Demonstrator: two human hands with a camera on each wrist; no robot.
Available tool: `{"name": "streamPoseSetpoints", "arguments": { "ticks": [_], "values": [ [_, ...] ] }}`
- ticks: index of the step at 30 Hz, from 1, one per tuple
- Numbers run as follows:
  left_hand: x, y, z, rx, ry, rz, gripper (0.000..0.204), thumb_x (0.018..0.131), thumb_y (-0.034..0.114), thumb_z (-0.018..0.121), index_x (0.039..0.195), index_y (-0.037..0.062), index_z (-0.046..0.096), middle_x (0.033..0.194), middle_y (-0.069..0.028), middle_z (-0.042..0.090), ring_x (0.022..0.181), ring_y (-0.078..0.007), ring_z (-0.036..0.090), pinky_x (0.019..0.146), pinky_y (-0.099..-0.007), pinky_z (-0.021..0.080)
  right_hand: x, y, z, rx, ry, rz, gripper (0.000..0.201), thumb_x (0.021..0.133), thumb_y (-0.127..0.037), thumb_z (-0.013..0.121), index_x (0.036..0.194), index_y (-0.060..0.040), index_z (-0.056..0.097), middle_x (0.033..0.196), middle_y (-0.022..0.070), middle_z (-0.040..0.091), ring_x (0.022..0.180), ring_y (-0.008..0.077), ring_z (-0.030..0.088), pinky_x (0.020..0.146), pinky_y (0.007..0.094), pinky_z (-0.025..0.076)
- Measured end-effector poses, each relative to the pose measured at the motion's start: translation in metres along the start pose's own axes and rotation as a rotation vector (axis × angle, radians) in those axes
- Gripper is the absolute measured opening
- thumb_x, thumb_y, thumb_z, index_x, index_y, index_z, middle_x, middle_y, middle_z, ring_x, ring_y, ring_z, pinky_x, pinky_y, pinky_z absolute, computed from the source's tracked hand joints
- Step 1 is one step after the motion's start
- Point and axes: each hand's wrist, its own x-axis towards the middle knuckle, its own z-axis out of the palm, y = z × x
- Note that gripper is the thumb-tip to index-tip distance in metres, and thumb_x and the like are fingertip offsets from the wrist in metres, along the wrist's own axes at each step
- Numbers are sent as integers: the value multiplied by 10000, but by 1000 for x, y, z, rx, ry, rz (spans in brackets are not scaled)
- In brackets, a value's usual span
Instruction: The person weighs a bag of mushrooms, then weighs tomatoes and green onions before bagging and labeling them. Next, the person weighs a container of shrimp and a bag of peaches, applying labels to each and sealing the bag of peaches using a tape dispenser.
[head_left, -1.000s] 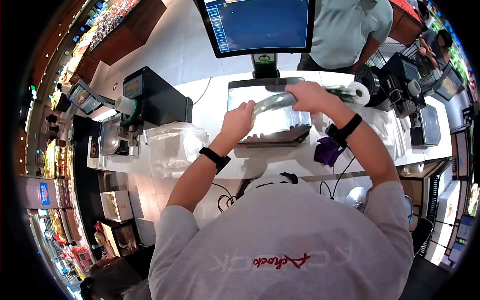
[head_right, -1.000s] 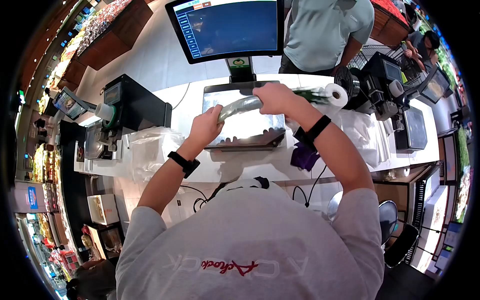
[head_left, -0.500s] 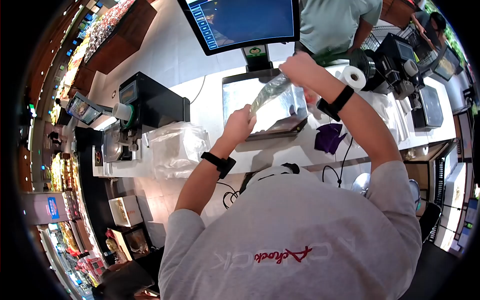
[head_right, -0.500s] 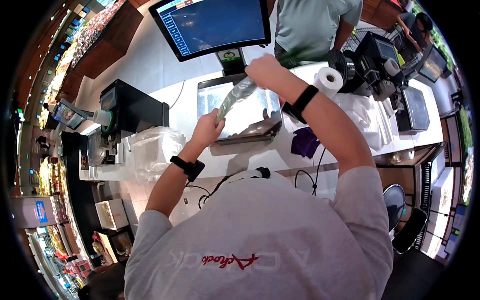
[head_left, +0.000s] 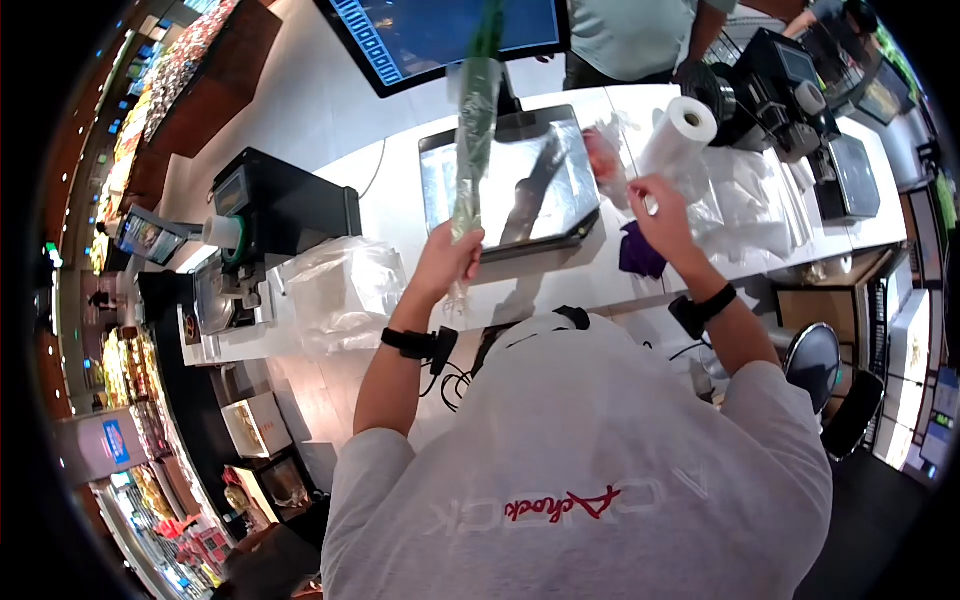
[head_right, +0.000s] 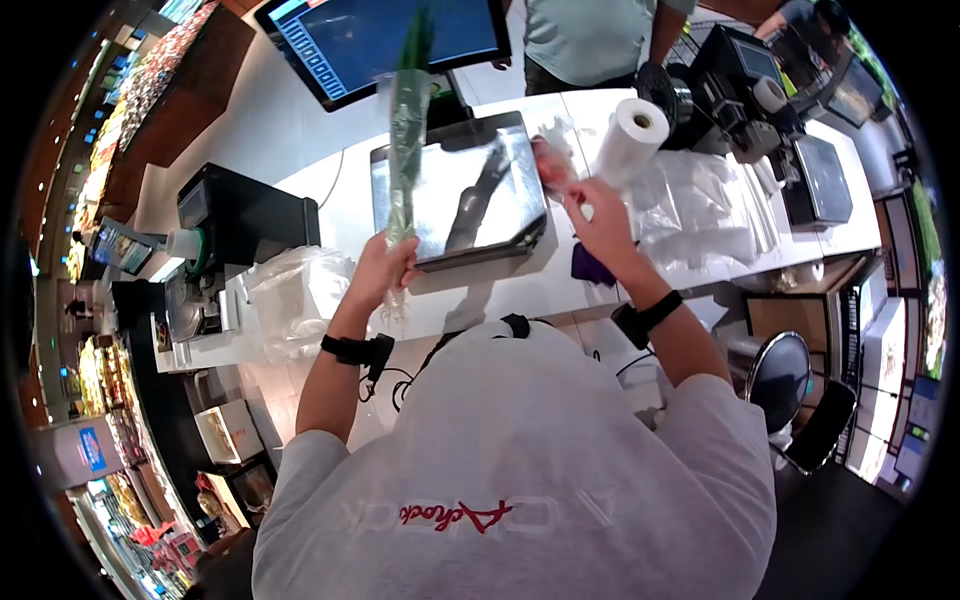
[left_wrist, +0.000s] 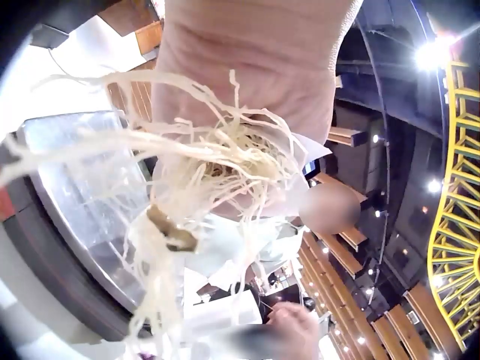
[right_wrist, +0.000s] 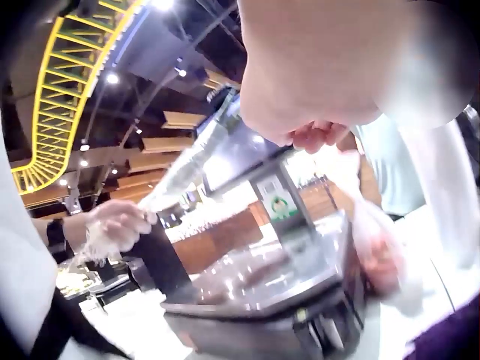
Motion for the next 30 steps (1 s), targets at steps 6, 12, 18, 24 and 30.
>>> {"name": "streamPoseSetpoints", "arguments": {
  "ticks": [6, 12, 18, 24, 30],
  "values": [
    [-13, 0, 1, 54, 22, -41, 146, 956, 148, 573, 878, 51, 498, 642, -20, 522, 465, -113, 503, 395, -258, 361, -87, 85, 63, -56, -418, 407, 265, 820, -211, 694, 1025, -44, 703, 905, 149, 692, 822, 307, 676, 718, 384, 525],
    [-21, -5, 4, 143, 55, -61, 126, 962, 139, 568, 905, 43, 511, 630, -14, 515, 463, -108, 511, 397, -254, 372, -86, 81, 108, -180, -326, 431, 197, 822, -216, 659, 944, -62, 672, 894, 145, 667, 850, 339, 654, 726, 437, 520],
    [-25, -6, 8, 256, 106, -23, 134, 952, 136, 579, 920, 18, 523, 620, -23, 522, 466, -110, 515, 422, -267, 402, -94, 82, 109, -284, -371, 205, 147, 856, -206, 603, 859, -66, 647, 863, 144, 640, 834, 361, 638, 705, 466, 504],
    [-25, -2, 17, 502, 216, 81, 210, 920, 157, 610, 983, -39, 567, 646, -99, 606, 511, -150, 602, 483, -322, 478, -65, 34, 46, -23, -304, 265, 147, 882, -162, 644, 882, -16, 626, 737, 114, 620, 657, 253, 609, 599, 364, 472],
    [-1, -24, 21, 790, 236, 286, 212, 921, 146, 601, 996, -49, 566, 658, -132, 643, 498, -185, 613, 488, -327, 483, 0, -59, 33, 720, -270, 463, 174, 898, -157, 698, 900, 7, 644, 659, -28, 547, 607, 32, 476, 543, 216, 376]
  ]
}}
